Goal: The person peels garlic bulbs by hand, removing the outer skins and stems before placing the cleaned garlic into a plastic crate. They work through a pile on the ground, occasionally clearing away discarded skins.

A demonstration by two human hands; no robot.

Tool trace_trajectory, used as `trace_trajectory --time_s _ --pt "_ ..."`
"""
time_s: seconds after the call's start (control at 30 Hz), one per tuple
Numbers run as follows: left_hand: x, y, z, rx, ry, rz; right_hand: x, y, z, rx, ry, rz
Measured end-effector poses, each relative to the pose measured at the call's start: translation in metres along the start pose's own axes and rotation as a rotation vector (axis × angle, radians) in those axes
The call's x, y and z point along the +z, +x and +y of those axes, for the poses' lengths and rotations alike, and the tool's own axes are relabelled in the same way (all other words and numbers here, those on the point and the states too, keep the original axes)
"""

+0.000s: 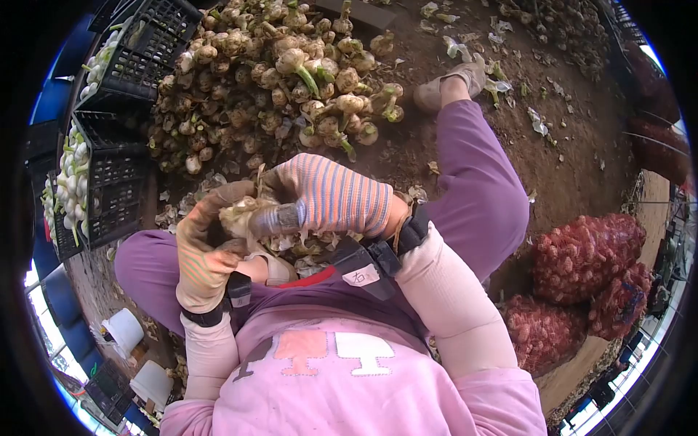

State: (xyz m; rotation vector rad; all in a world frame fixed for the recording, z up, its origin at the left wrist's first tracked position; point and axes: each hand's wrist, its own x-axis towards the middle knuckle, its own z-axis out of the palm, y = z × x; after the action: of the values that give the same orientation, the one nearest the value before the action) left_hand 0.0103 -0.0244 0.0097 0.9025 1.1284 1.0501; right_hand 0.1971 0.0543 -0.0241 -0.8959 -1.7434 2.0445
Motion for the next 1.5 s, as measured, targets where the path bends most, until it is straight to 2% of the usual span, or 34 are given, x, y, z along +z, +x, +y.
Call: trace_trajectory --time_s 0.1,0.13,0.17,0.2,0.27,0.3,0.33,0.37,0.43,0.5,0.53,0.57,0.63,0.7,0.73,0.77,0.83,0.87,0.9,0.97,1.0,1.03,1.07,1.1,1.13,1.2,1.23,1.3,1.37,1.4,1.47,1.5 --pt "-0.006 0.000 -0.006 -0.041 -0.171 -0.043 0.001 -0.001 -0.004 -0.018 -0.052 -0.017" --pt "-0.008 0.001 -0.008 -0.039 -0.170 -0.041 0.005 -0.002 -0.008 0.030 0.106 0.003" --pt "-0.009 0.002 -0.009 -0.019 -0.315 -0.049 0.008 -0.001 -0.010 0.079 0.264 0.020" --pt "-0.010 0.004 -0.011 0.001 -0.460 -0.058 0.009 0.000 -0.008 0.076 0.263 0.017" --pt "-0.008 0.006 -0.014 0.049 -0.491 -0.038 0.011 0.003 -0.002 0.024 0.383 0.159" --pt "-0.005 0.008 -0.014 0.096 -0.524 -0.018 0.014 0.004 -0.003 0.024 0.381 0.158" --pt "0.001 0.007 -0.012 0.033 -0.424 0.102 0.020 0.006 -0.003 0.003 0.469 0.167" --pt "0.000 0.006 -0.013 0.032 -0.423 0.102 0.024 0.006 -0.003 -0.017 0.558 0.176" --pt "-0.003 0.005 -0.017 0.035 -0.213 0.158 0.023 0.006 -0.002 0.026 0.500 0.203" --pt "-0.001 0.005 -0.016 0.029 -0.188 0.161 0.016 0.012 0.012 -0.147 0.608 0.316" --pt "-0.005 0.004 -0.017 0.069 -0.195 0.164 0.010 0.016 0.016 -0.121 0.684 0.420" --pt "-0.007 0.003 -0.017 0.109 -0.202 0.167 0.008 0.016 0.007 -0.037 0.620 0.535" --pt "-0.008 0.004 -0.013 0.141 -0.299 0.100 0.008 0.010 -0.004 -0.109 0.504 0.427" --pt "-0.006 0.008 -0.011 0.229 0.231 0.286 0.023 0.012 0.001 -0.251 0.543 0.320" --pt "-0.004 0.009 -0.012 0.312 0.270 0.302 0.030 0.010 0.001 -0.209 0.564 0.266" --pt "-0.006 0.009 -0.014 0.307 0.272 0.304 0.031 0.010 0.001 -0.096 0.551 0.209" --pt "-0.011 0.012 -0.018 0.504 0.776 0.280 0.034 0.010 0.005 -0.134 0.429 0.293" --pt "-0.011 0.011 -0.018 0.426 0.713 0.272 0.031 0.009 0.004 -0.133 0.428 0.298" --pt "-0.012 0.009 -0.015 0.427 0.710 0.271 0.028 0.009 0.000 -0.084 0.454 0.276" --pt "-0.015 0.005 -0.004 -0.058 -0.062 0.125 0.024 0.009 -0.004 -0.035 0.481 0.250" --pt "-0.018 0.008 -0.011 0.067 -0.064 -0.068 0.023 0.008 -0.004 -0.023 0.618 0.273" --pt "-0.017 0.008 -0.010 0.066 -0.063 -0.068 0.021 0.007 -0.005 -0.010 0.755 0.298" --pt "-0.015 0.007 -0.008 0.044 -0.235 -0.091 0.020 0.007 -0.007 0.002 0.768 0.293" --pt "-0.013 0.008 -0.007 0.022 -0.407 -0.115 0.022 0.008 -0.004 0.002 0.768 0.296" --pt "-0.009 0.009 -0.008 0.024 -0.407 -0.116 0.025 0.011 0.002 -0.010 0.647 0.355" --pt "0.000 0.011 -0.012 0.092 0.022 0.063 0.027 0.011 0.000 -0.070 0.342 0.431" --pt "0.001 0.010 -0.015 0.122 0.238 0.156 0.028 0.010 -0.002 -0.069 0.344 0.427" --pt "-0.010 0.007 -0.021 0.120 0.187 0.182 0.027 0.008 -0.004 -0.069 0.600 0.363" --pt "-0.018 0.007 -0.019 0.108 -0.206 0.190 0.018 0.008 0.010 -0.144 0.622 0.298" --pt "-0.026 0.010 -0.011 0.119 -0.353 0.017 0.014 0.006 0.010 -0.170 0.495 0.265" --pt "-0.024 0.008 -0.002 0.121 -0.381 0.036 0.011 0.002 0.000 -0.149 0.269 0.222" --pt "-0.023 0.006 0.001 0.096 -0.411 0.044 0.012 0.002 -0.006 -0.149 0.269 0.216"
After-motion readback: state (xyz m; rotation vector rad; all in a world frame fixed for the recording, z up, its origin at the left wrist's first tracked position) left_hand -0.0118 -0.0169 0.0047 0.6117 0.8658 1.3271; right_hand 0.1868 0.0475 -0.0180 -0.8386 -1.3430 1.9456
